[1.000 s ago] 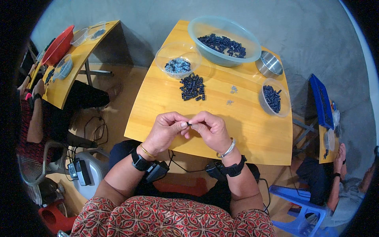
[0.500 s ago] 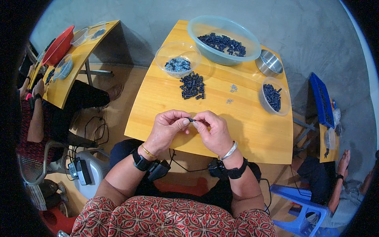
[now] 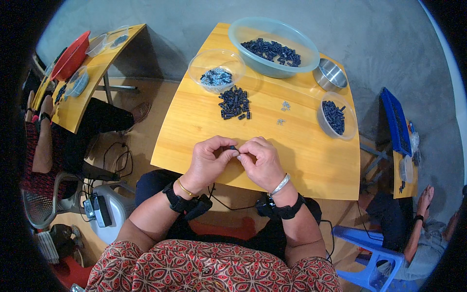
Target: Assembling small plastic cylinders with metal clips by hand.
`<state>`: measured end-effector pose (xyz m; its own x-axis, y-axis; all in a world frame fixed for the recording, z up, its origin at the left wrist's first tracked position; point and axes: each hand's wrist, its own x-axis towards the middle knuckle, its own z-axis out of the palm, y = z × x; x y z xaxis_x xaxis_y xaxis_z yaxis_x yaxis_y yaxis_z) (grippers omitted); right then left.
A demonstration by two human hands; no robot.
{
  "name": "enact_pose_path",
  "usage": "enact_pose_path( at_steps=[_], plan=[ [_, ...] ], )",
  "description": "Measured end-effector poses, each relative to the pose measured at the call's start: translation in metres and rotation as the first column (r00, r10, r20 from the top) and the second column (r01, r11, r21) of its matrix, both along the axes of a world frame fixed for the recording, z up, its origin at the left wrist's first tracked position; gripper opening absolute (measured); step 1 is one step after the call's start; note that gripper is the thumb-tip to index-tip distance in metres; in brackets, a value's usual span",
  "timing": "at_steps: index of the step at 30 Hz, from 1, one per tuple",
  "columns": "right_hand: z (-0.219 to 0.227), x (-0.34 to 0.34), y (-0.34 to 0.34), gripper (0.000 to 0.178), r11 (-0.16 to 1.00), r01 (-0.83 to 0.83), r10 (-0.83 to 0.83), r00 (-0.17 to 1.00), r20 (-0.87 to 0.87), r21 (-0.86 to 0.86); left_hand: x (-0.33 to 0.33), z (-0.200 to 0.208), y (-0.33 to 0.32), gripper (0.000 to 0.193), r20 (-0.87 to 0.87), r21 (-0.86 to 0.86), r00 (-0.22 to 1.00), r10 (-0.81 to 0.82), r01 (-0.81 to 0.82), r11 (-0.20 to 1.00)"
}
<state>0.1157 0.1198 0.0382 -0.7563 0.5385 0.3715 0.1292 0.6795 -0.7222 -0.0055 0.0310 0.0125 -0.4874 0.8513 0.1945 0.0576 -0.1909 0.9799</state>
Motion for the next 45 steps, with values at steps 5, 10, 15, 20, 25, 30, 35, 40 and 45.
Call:
enact_pose_path(
  at_steps=[5, 10, 15, 20, 25, 30, 35, 40, 45],
  plan=[
    [-0.01, 0.002, 0.001, 0.007, 0.983, 0.022, -0.034, 0.998, 0.061, 0.185, -0.006, -0.003, 0.006, 0.012, -0.551, 0.072, 0.833, 0.055, -0.018, 0.997],
    [-0.007, 0.005, -0.002, 0.006, 0.939, -0.002, -0.037, 0.994, 0.107, 0.345, -0.006, 0.001, 0.005, 0.011, -0.627, 0.018, 0.778, 0.037, -0.032, 0.999],
    [0.001, 0.01, -0.005, 0.003, 0.932, -0.058, -0.016, 0.98, 0.199, 0.358, -0.005, 0.003, 0.003, 0.011, -0.659, -0.008, 0.752, 0.017, -0.03, 1.0],
    [0.011, 0.014, -0.001, 0.004, 0.951, -0.096, 0.026, 0.972, 0.232, 0.295, -0.004, 0.003, 0.002, 0.009, -0.683, 0.007, 0.73, 0.026, -0.03, 1.0],
    [0.024, -0.002, 0.005, 0.011, 0.968, 0.215, -0.199, 0.972, 0.125, -0.129, -0.006, 0.004, 0.0, 0.009, -0.716, 0.002, 0.698, 0.012, -0.015, 1.0],
    [-0.001, -0.033, 0.011, 0.014, 0.962, 0.271, -0.27, 0.961, 0.059, -0.018, -0.004, -0.001, 0.002, 0.007, -0.696, 0.01, 0.718, 0.007, 0.001, 1.0],
    [-0.019, -0.043, 0.011, 0.016, 0.936, 0.27, -0.283, 0.959, 0.027, 0.225, -0.004, -0.002, 0.002, 0.004, -0.679, 0.034, 0.733, 0.023, 0.001, 0.999],
    [-0.021, -0.044, 0.011, 0.018, 0.917, 0.261, -0.305, 0.947, 0.106, 0.301, -0.001, -0.004, 0.001, 0.003, -0.679, 0.053, 0.73, 0.073, -0.051, 0.997],
    [-0.019, -0.042, 0.006, 0.018, 0.912, 0.252, -0.304, 0.945, 0.12, 0.324, 0.002, -0.005, -0.002, 0.003, -0.686, 0.031, 0.721, 0.097, -0.104, 0.994]
  ],
)
